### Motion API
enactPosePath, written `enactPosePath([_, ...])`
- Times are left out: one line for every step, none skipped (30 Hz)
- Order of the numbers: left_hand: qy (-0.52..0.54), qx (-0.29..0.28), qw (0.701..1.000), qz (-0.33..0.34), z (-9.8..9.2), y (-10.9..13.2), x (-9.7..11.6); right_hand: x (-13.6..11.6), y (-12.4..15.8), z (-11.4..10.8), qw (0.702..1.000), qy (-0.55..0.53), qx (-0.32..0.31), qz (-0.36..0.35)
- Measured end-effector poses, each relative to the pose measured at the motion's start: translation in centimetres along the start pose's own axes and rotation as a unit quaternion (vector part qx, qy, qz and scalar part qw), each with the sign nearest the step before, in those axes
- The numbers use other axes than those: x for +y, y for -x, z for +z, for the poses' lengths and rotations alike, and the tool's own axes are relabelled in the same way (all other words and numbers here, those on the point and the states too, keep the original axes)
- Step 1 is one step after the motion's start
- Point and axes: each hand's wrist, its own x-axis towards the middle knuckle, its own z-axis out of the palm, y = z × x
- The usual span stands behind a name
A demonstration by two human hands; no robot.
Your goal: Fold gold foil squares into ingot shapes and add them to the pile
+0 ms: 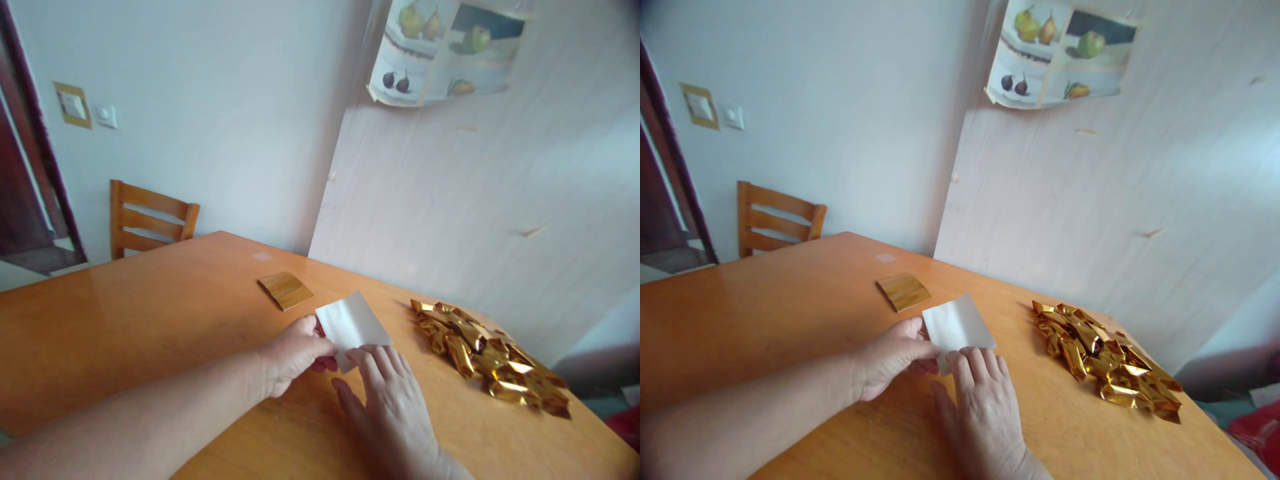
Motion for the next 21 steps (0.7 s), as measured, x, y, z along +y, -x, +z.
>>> enactPosePath([0.008,-0.006,1.0,-0.006,0.1,0.1,0.0,-0.1,0.0,0.1,1.0,0.009,0.0,0.001])
enactPosePath([0.016,-0.012,1.0,-0.011,0.2,0.1,0.1,-0.2,-0.1,0.1,1.0,0.014,-0.003,0.003])
enactPosePath([0.024,-0.019,0.999,-0.014,0.2,0.1,0.1,-0.2,-0.1,0.2,1.0,0.015,-0.005,0.004])
enactPosePath([0.035,-0.028,0.999,-0.014,0.3,0.2,0.2,-0.2,-0.1,0.2,1.0,0.015,-0.007,0.004])
enactPosePath([0.046,-0.038,0.998,-0.011,0.3,0.2,0.2,-0.2,-0.1,0.2,1.0,0.013,-0.008,0.002])
enactPosePath([0.056,-0.047,0.997,-0.006,0.3,0.2,0.2,-0.2,-0.1,0.1,1.0,0.01,-0.008,0.001])
enactPosePath([0.062,-0.054,0.997,-0.003,0.2,0.2,0.1,-0.2,-0.1,0.1,1.0,0.007,-0.006,0.0])
enactPosePath([0.062,-0.059,0.996,-0.002,0.2,0.1,0.1,-0.2,-0.1,0.1,1.0,0.005,-0.004,-0.002])
enactPosePath([0.056,-0.06,0.997,-0.002,0.1,0.1,0.1,-0.2,-0.1,0.1,1.0,0.003,-0.002,-0.002])
enactPosePath([0.048,-0.057,0.997,-0.004,0.1,0.1,0.0,-0.1,-0.1,0.1,1.0,0.001,-0.001,-0.001])
enactPosePath([0.041,-0.053,0.998,-0.006,0.0,0.1,0.0,0.1,-0.1,0.1,1.0,-0.003,-0.002,0.002])
enactPosePath([0.036,-0.051,0.998,-0.007,-0.1,0.0,-0.1,0.3,-0.1,0.1,1.0,-0.009,-0.003,0.008])
enactPosePath([0.032,-0.05,0.998,-0.006,-0.2,0.0,-0.1,0.5,0.0,0.2,1.0,-0.017,-0.005,0.019])
enactPosePath([0.023,-0.046,0.999,-0.004,-0.3,0.0,-0.2,0.9,0.0,0.2,0.999,-0.028,-0.007,0.034])
enactPosePath([0.004,-0.036,0.999,0.0,-0.5,-0.1,-0.2,1.2,0.0,0.2,0.998,-0.041,-0.008,0.049])
enactPosePath([-0.032,-0.019,0.999,0.008,-0.7,-0.2,-0.3,1.6,0.0,0.2,0.997,-0.052,-0.01,0.063])
enactPosePath([-0.081,0.01,0.996,0.024,-0.9,-0.3,-0.4,2.1,0.0,0.1,0.995,-0.063,-0.01,0.073])
enactPosePath([-0.143,0.047,0.987,0.048,-1.2,-0.5,-0.5,2.5,0.0,0.1,0.994,-0.073,-0.009,0.08])
enactPosePath([-0.208,0.085,0.971,0.083,-1.4,-0.7,-0.6,2.9,0.0,0.0,0.993,-0.083,-0.009,0.085])
enactPosePath([-0.27,0.118,0.947,0.125,-1.7,-0.8,-0.7,3.2,0.0,0.0,0.992,-0.094,-0.009,0.088])
enactPosePath([-0.324,0.135,0.922,0.166,-2.0,-1.0,-0.7,3.4,0.0,-0.1,0.99,-0.105,-0.011,0.089])
